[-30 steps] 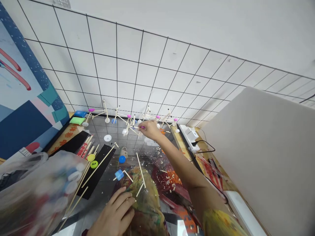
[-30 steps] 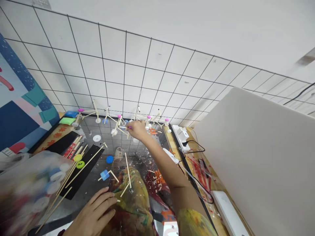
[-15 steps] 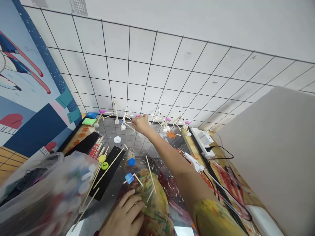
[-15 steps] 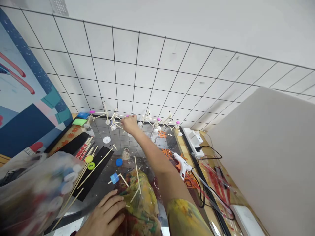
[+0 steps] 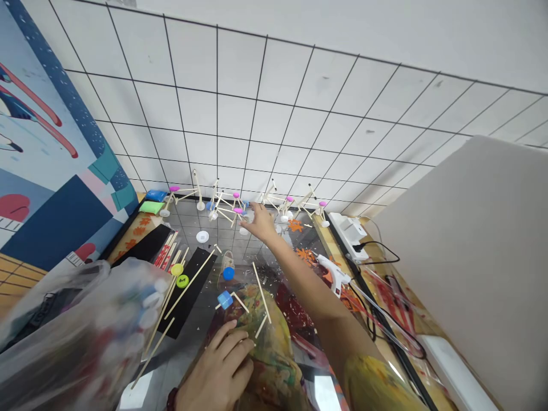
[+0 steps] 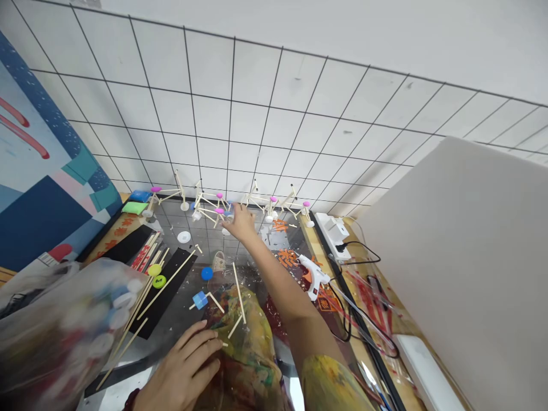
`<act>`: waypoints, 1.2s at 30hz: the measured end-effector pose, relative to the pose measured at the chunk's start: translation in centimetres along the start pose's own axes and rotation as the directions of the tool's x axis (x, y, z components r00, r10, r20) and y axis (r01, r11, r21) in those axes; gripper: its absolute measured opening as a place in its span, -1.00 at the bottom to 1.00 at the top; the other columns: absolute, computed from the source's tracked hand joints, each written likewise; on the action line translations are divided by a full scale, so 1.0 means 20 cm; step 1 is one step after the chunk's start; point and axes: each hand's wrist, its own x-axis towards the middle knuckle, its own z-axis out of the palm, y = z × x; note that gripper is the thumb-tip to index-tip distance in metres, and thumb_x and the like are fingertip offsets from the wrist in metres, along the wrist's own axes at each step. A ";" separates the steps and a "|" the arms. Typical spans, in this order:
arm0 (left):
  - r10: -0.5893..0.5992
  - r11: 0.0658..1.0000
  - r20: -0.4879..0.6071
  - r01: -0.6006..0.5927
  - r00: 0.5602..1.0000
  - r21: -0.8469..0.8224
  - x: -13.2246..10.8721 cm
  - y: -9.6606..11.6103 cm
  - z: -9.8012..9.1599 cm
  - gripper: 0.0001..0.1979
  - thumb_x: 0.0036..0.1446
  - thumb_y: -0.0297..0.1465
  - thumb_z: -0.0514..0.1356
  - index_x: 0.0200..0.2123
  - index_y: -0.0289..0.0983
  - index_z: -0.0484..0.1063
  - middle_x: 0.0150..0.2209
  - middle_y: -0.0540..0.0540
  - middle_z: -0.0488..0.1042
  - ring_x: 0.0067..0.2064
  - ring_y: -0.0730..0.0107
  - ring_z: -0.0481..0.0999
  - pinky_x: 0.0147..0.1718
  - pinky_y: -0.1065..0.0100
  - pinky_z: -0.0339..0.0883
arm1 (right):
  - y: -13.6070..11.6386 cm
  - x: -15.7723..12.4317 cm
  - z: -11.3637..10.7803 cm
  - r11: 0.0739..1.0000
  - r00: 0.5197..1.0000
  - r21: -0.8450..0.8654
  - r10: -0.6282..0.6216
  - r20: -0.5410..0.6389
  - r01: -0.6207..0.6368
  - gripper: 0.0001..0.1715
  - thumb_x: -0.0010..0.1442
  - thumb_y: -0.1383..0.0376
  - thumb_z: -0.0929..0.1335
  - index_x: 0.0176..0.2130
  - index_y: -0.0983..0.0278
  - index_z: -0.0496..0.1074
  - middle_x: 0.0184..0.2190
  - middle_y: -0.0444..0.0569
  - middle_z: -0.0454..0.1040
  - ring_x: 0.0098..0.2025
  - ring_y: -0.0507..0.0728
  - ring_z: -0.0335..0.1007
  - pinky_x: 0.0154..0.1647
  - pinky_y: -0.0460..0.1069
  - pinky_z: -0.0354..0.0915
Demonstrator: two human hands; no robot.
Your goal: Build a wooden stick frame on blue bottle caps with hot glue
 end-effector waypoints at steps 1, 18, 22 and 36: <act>-0.001 1.000 0.012 0.001 1.000 -0.004 0.00 0.00 0.00 -0.75 0.30 -0.53 0.03 -0.31 -0.30 0.51 -0.14 -0.11 0.54 -0.01 0.30 0.45 0.19 0.06 0.33 | 0.02 -0.01 0.01 0.997 0.996 0.023 0.070 0.058 -0.071 -0.19 0.07 0.06 0.48 0.21 0.29 0.26 0.10 0.18 0.44 0.10 0.30 0.37 0.05 0.14 0.21; -0.011 1.000 0.053 0.011 0.999 -0.003 -0.03 -0.01 0.02 -0.76 0.29 -0.52 0.04 -0.31 -0.27 0.50 -0.13 -0.09 0.53 0.00 0.28 0.43 0.19 0.05 0.30 | -0.08 -0.10 0.14 0.999 0.985 0.035 -0.013 0.171 0.007 -0.72 0.22 0.27 0.37 -0.03 0.17 0.46 -0.13 -0.06 0.59 -0.11 0.17 0.49 -0.23 -0.03 0.25; -0.013 1.000 0.063 0.012 0.998 0.015 -0.03 -0.01 0.02 -0.76 0.28 -0.51 0.04 -0.29 -0.26 0.51 -0.15 -0.12 0.52 0.00 0.27 0.42 0.18 0.04 0.31 | -0.10 -0.13 0.16 0.998 0.987 0.034 -0.059 0.148 0.054 -0.70 0.23 0.31 0.36 -0.01 0.18 0.45 -0.11 -0.03 0.59 -0.09 0.17 0.49 -0.17 -0.02 0.27; -0.027 0.999 0.110 0.023 0.994 0.039 -0.06 -0.01 0.04 -0.86 0.25 -0.48 0.13 -0.29 -0.27 0.50 -0.11 -0.11 0.51 0.03 0.28 0.39 0.23 0.04 0.23 | 0.01 -0.07 0.24 0.992 0.993 0.092 -0.092 0.067 0.086 -0.59 0.22 0.41 0.34 0.07 0.24 0.40 -0.02 0.04 0.50 -0.09 0.12 0.49 -0.08 -0.02 0.34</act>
